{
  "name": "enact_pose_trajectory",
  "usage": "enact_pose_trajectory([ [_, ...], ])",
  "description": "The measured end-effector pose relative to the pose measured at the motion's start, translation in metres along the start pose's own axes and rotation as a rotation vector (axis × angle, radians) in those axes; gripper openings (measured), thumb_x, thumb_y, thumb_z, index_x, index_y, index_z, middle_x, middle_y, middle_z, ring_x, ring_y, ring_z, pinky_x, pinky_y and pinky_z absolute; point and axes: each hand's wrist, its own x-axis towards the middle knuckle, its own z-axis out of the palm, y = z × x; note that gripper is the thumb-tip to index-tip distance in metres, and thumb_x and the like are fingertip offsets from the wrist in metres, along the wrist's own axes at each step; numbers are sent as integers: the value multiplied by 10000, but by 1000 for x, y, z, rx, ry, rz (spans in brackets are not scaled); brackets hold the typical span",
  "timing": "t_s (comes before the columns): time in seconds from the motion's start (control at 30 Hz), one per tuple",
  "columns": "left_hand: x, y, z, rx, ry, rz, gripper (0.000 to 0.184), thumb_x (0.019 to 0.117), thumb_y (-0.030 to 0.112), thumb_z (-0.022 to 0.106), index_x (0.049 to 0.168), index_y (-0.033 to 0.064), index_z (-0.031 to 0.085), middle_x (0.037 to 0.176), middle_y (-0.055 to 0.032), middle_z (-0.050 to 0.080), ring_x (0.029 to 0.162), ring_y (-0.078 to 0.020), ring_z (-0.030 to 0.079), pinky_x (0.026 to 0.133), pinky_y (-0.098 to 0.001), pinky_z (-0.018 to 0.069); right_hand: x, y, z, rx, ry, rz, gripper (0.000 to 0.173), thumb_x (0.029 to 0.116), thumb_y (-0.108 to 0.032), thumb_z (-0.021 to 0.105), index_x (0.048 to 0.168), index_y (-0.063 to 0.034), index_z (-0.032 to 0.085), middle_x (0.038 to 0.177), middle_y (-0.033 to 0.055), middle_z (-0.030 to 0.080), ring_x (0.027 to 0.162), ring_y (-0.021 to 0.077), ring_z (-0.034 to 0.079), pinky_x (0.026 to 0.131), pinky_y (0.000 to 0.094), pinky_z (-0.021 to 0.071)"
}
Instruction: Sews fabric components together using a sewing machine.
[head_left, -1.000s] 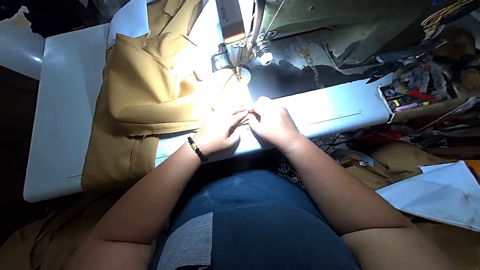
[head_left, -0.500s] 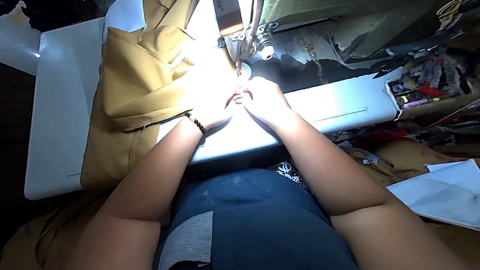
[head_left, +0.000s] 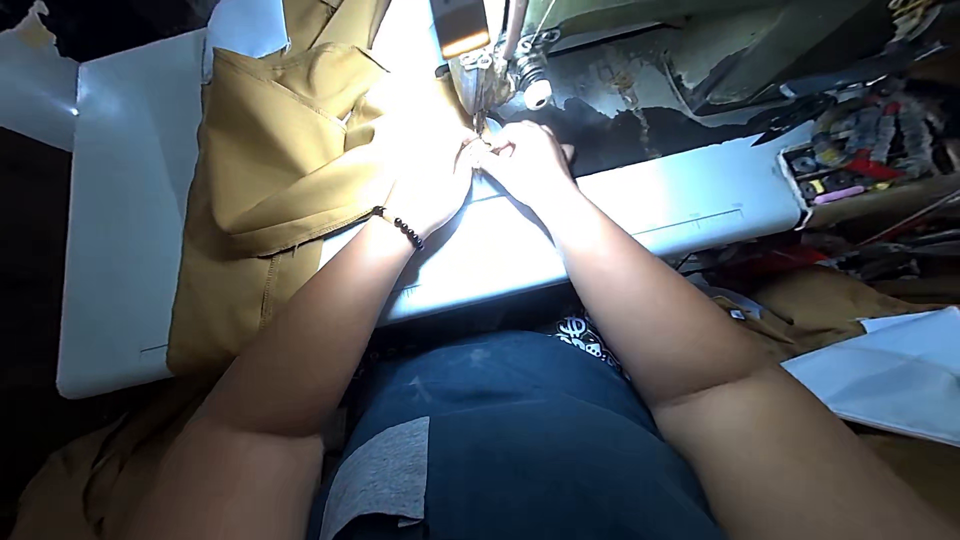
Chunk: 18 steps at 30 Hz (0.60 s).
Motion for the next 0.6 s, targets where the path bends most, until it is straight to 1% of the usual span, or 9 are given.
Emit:
enact_pose_trajectory([
  [0.1,-39,-11,-41,279,-50,-44,540,915,372,655,1352,58,607,1356,-229,609,1302,-443,540,1024,-674,398,-1,-7,-5,26,-55,19,264,955,-311,661,978,-56,723,1040,128,706,1062,306,637,918,618,410],
  [0.17,-78,-38,-84,404,-61,-205,507,855,294,805,1273,52,650,1314,-317,571,1258,-583,487,921,-790,372,-20,-10,-15,-64,-164,-11,285,978,-314,643,943,-46,734,1020,143,712,1056,323,651,916,608,445],
  [0.23,-113,-78,-115,434,-63,-455,354,864,80,781,1194,10,674,1276,-368,570,1246,-642,458,912,-836,336,-28,-6,-21,-132,-232,-69,268,974,-290,622,910,-42,700,1009,147,672,1057,325,621,895,579,415],
  [0.3,-145,-121,-136,384,-12,-516,248,968,47,642,1197,-44,673,1286,-372,569,1245,-616,479,966,-794,366,-23,1,-23,37,-173,-115,234,946,-244,681,909,-13,694,974,145,658,965,276,632,846,497,486],
  [0.37,-165,-157,-154,256,89,-329,314,1038,142,514,1226,-78,635,1285,-337,582,1200,-505,557,995,-662,432,-13,-2,-25,383,-98,-25,191,913,-152,756,997,5,686,965,101,677,849,152,635,779,333,532],
  [0.4,-167,-163,-162,167,132,-283,343,1066,207,498,1252,-49,631,1312,-257,604,1209,-366,597,1030,-539,472,-8,-5,-21,564,-64,50,152,920,-133,745,981,-42,640,858,23,655,657,48,593,599,205,510],
  [0.43,-164,-158,-169,69,169,-272,351,1077,243,492,1274,-13,630,1314,-152,630,1207,-184,618,1060,-384,492,-5,-10,-18,761,-54,137,130,947,-112,712,1002,-56,608,825,13,663,548,22,568,489,162,478],
  [0.5,-144,-125,-180,-135,223,-277,312,1091,207,454,1228,-43,581,1166,-36,638,1073,64,585,996,-172,472,-5,-20,-17,1024,-74,267,155,1050,-163,579,1163,-63,544,944,66,643,540,64,578,443,177,467],
  [0.6,-116,-112,-194,-172,230,-256,279,1100,177,404,1173,-46,556,1002,-4,601,903,107,567,867,-109,479,-20,-27,-19,1147,-122,360,304,1117,-283,422,1358,-99,439,1054,109,609,618,154,639,466,265,530],
])
